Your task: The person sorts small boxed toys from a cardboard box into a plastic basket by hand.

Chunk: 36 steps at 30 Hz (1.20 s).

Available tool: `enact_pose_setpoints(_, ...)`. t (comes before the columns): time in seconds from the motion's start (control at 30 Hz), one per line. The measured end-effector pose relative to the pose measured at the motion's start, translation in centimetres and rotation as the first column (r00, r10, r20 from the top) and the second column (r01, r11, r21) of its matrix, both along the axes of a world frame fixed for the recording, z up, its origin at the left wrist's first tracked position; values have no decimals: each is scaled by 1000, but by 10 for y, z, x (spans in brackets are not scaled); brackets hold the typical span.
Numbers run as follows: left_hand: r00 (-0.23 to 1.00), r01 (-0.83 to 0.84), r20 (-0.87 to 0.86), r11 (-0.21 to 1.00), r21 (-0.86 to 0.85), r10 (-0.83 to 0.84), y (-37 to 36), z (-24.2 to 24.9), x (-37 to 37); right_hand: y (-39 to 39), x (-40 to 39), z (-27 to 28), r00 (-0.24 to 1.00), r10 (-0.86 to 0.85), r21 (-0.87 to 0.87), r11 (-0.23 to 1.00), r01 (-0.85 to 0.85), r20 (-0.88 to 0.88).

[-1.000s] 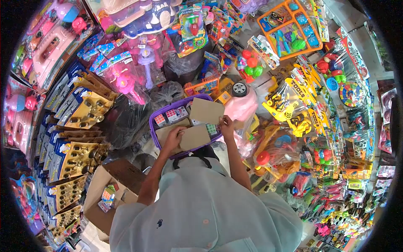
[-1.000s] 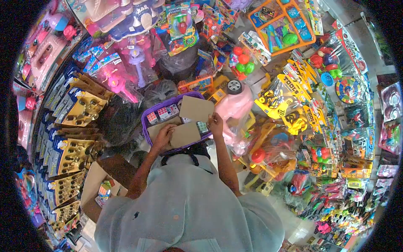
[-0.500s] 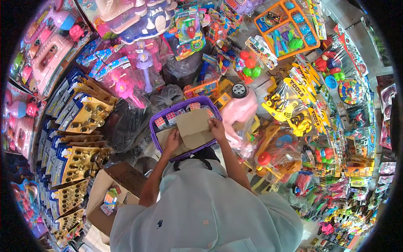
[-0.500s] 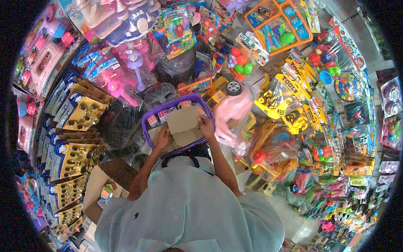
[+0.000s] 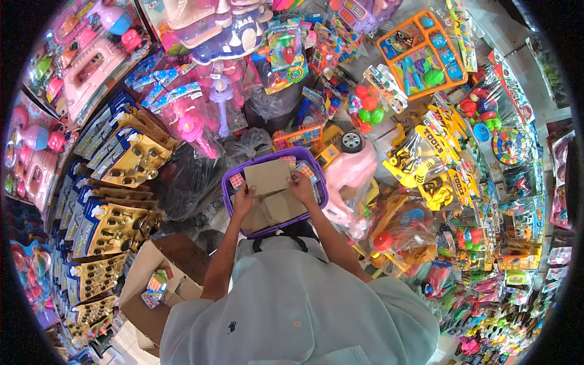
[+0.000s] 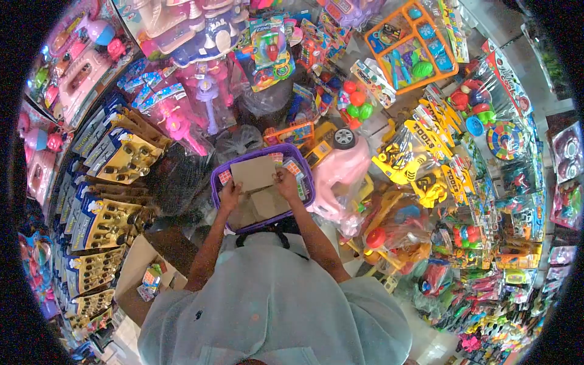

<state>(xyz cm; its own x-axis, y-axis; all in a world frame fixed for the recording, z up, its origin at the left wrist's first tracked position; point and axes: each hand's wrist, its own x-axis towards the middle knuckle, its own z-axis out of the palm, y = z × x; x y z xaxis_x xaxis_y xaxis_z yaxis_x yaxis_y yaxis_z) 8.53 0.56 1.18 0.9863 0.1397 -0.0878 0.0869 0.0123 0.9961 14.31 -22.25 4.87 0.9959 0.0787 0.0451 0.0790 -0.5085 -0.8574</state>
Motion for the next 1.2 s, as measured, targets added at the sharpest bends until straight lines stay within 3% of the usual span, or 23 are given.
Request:
enact_pose_setpoints(0.13, 997, -17, -73, 993, 120, 26, 7, 10, 25, 2, 31, -10, 999, 43, -64, 997, -42, 11)
enact_pose_setpoints(0.2, 1000, 2, -28, 870, 493, 14, 13, -1, 34, 6, 31, -3, 997, 76, -84, 994, -73, 33)
enact_pose_setpoints(0.27, 995, 77, -98, 830, 552, -27, 15, 11, 34, 15, 25, 24, 1000, -1, -366, 931, 10, 23)
enact_pose_setpoints(0.3, 983, 149, -176, 785, 601, -52, 16, 19, 31, 19, 22, 33, 1000, -3, -366, 931, 12, 25)
enact_pose_setpoints(0.4, 971, 168, -233, 844, 509, -54, 17, 31, 25, 29, 12, 42, 991, 117, -433, 898, -79, 61)
enact_pose_setpoints(0.47, 968, 158, -248, 823, 545, -22, 18, 27, 24, 34, 7, 38, 938, 328, -359, 894, -269, 115)
enact_pose_setpoints(0.5, 965, 152, -262, 800, 581, 7, 19, 26, 24, 37, 1, 31, 937, 331, -360, 893, -271, 116)
enact_pose_setpoints(0.57, 985, 64, -161, 754, 654, 56, 16, 30, 22, 45, -9, 22, 922, 372, -547, 796, -258, 106)
enact_pose_setpoints(0.6, 994, -23, -59, 699, 715, 93, 14, 35, 19, 46, -11, 21, 920, 378, -548, 794, -264, 105)
enact_pose_setpoints(0.63, 993, -26, -61, 700, 714, 99, 12, 40, 20, 47, -12, 19, 919, 389, -592, 755, -282, 58)
enact_pose_setpoints(0.7, 1000, -17, 18, 573, 819, 4, 10, 46, 24, 48, -13, 16, 915, 403, -632, 710, -310, 4)
enact_pose_setpoints(0.73, 1000, -15, 13, 574, 819, 9, 10, 43, 26, 48, -12, 14, 922, 386, -636, 701, -324, -44)
enact_pose_setpoints(0.8, 975, 78, 29, 465, 882, -219, 10, 29, 30, 46, -13, 14, 925, 367, -639, 690, -340, -96)
enact_pose_setpoints(0.83, 975, 81, 27, 466, 881, -219, 9, 22, 26, 45, -14, 15, 920, 373, -652, 670, -356, -119)
enact_pose_setpoints(0.9, 954, 169, -82, 293, 941, -287, 1, 19, 16, 41, -13, 12, 917, 373, -666, 650, -366, -139)
enact_pose_setpoints(1.0, 963, 188, -133, 232, 954, -235, -8, 13, 13, 40, -12, 2, 916, 383, -704, 618, -351, -121)
enact_pose_setpoints(1.1, 964, 189, -125, 273, 943, -234, -11, 1, 15, 41, -15, -1, 925, 374, -685, 657, -315, -66)
enact_pose_setpoints(1.2, 957, 229, -167, 261, 938, -238, -10, -7, 15, 42, -15, 8, 909, 391, -700, 609, -373, -144)
